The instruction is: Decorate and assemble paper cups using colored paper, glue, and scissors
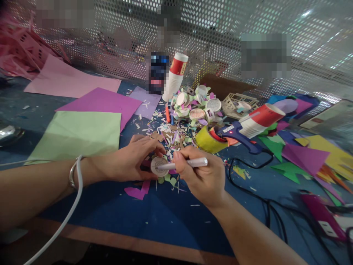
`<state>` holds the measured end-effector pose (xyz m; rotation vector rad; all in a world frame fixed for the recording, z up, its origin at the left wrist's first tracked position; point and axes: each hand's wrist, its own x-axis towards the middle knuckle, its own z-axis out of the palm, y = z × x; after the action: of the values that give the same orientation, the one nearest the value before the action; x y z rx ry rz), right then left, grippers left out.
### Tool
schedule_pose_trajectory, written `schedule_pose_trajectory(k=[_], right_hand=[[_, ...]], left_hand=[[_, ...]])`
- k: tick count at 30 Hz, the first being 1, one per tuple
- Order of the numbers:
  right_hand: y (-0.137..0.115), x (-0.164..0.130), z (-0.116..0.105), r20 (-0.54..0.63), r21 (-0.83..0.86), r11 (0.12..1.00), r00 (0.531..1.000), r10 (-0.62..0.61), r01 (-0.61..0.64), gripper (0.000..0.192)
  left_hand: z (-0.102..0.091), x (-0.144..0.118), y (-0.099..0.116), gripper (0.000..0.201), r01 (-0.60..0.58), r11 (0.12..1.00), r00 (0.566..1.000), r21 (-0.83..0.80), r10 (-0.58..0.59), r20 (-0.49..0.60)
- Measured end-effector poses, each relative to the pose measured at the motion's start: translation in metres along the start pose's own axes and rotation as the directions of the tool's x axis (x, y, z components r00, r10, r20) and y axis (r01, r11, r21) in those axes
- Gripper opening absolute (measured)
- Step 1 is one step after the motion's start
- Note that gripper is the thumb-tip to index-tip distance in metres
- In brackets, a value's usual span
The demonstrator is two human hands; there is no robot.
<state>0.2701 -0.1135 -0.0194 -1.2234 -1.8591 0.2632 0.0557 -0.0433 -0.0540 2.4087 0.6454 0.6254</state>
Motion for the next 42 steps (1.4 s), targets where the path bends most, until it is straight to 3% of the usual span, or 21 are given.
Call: schedule_pose_trajectory(k=[12,20,24,28,34,42], right_hand=[[0.0038,0.0007,-0.0015,0.098,0.011,0.999,0.995,0.036,-0.037,0.028],[0.0031,0.0026,0.0000,0.144,0.118,0.972,0.972,0.187,-0.204,0.033],[0.0028,0.0029,-0.0009,0.112,0.163,0.953,0.964,0.241,-0.257,0.032],[0.0038,0.0040,-0.0033,0.053,0.120,0.967,0.974,0.220,-0.225,0.032],[0.0032,0.0049,-0.0040,0.067,-0.007,0.992,0.990,0.123,-0.123,0.035],[0.0031,0.0074,-0.0075,0.088,-0.005,0.992,0.988,0.128,-0.128,0.035]], left_hand=[[-0.0006,0.0001,0.0004,0.056,0.004,1.000,1.000,0.010,-0.004,0.004],[0.0006,0.0009,-0.0003,0.053,-0.003,1.000,1.000,-0.004,0.003,0.010],[-0.0009,0.0014,0.0006,0.054,0.020,1.000,0.999,-0.008,-0.019,0.032],[-0.0024,0.0014,0.0019,0.053,0.037,0.999,0.999,0.000,-0.037,0.036],[-0.0023,0.0012,0.0022,0.050,0.031,1.000,0.999,0.002,-0.032,0.034],[-0.0019,0.0020,0.0027,0.052,0.022,1.000,0.999,0.000,-0.022,0.035]])
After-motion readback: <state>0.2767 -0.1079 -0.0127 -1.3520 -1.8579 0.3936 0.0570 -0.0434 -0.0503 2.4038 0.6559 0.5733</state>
